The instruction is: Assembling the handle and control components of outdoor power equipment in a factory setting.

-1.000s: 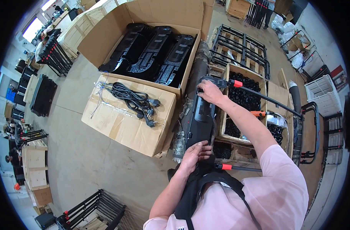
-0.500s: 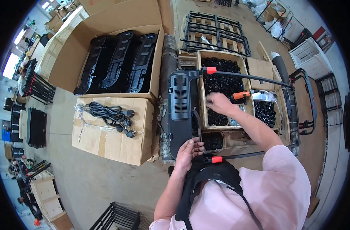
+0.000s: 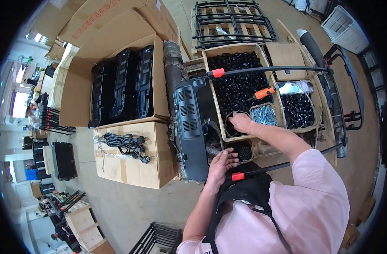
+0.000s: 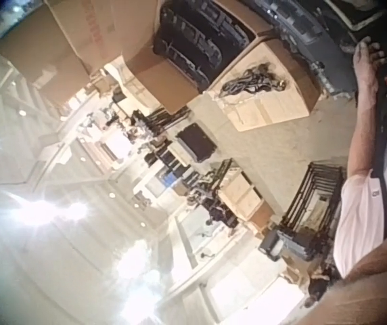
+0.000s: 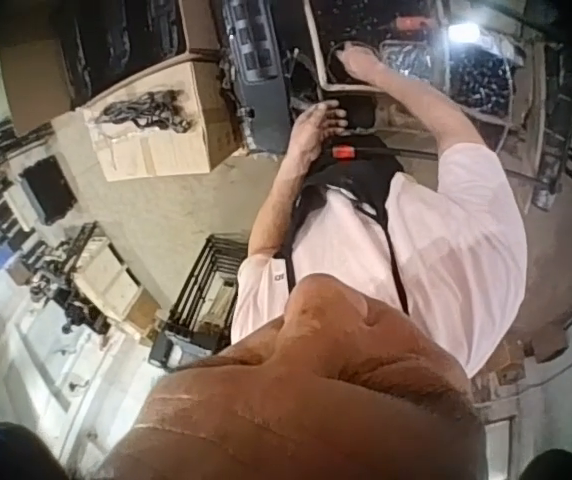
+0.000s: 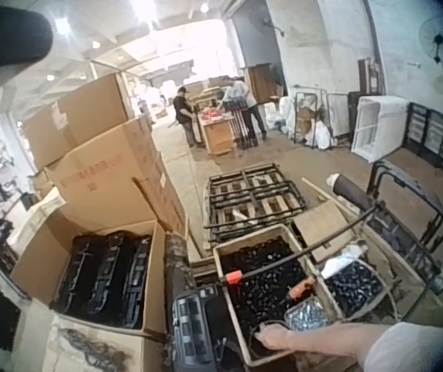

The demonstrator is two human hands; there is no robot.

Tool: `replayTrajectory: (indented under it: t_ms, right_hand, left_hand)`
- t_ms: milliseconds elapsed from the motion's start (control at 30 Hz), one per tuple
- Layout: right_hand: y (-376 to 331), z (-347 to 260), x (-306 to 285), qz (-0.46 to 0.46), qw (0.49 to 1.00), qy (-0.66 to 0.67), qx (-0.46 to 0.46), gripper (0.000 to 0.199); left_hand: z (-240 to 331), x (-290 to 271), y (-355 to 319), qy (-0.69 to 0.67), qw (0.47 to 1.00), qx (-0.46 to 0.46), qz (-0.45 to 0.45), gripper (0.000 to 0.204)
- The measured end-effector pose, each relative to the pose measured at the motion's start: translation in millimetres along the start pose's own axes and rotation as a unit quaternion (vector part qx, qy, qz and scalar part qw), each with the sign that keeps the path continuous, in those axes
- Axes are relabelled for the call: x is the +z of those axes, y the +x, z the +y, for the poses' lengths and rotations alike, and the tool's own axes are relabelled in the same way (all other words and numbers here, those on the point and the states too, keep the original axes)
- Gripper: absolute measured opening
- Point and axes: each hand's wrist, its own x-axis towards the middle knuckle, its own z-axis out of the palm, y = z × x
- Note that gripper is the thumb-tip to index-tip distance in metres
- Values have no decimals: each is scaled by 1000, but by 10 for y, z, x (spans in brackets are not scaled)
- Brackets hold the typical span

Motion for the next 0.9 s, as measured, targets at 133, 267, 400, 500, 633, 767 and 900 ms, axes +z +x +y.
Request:
replayTrajectory:
  t_ms: [133, 267, 400, 500, 633, 767, 900]
  right_hand:
    - [-44, 142, 71, -67, 997, -20, -26, 33]
    - [-36, 138, 139, -43, 999, -6, -25, 32]
    - [-25, 193, 229, -58, 998, 22, -13, 29]
    - [-1, 204, 138, -84, 996, -21, -34, 23]
    - [-68, 280, 22, -26, 997, 33, -66, 13]
    - [-157, 327, -12, -7, 996, 83, -27, 13]
    - [-263, 377, -86, 20, 986, 163, 7, 16]
  left_hand:
    - [-95, 71, 103, -15, 1000, -15, -9, 41]
    - [-91, 97, 246, -23, 1000, -13, -3, 41]
    - [-65, 125, 445, -40, 999, -13, 3, 40]
    - [-7, 146, 544, -41, 999, -1, 10, 40]
    - [32, 144, 689, -76, 996, 25, 31, 45]
    - [73, 228, 885, -110, 993, 36, 37, 55]
    - [84, 328, 1194, -128, 991, 22, 36, 60]
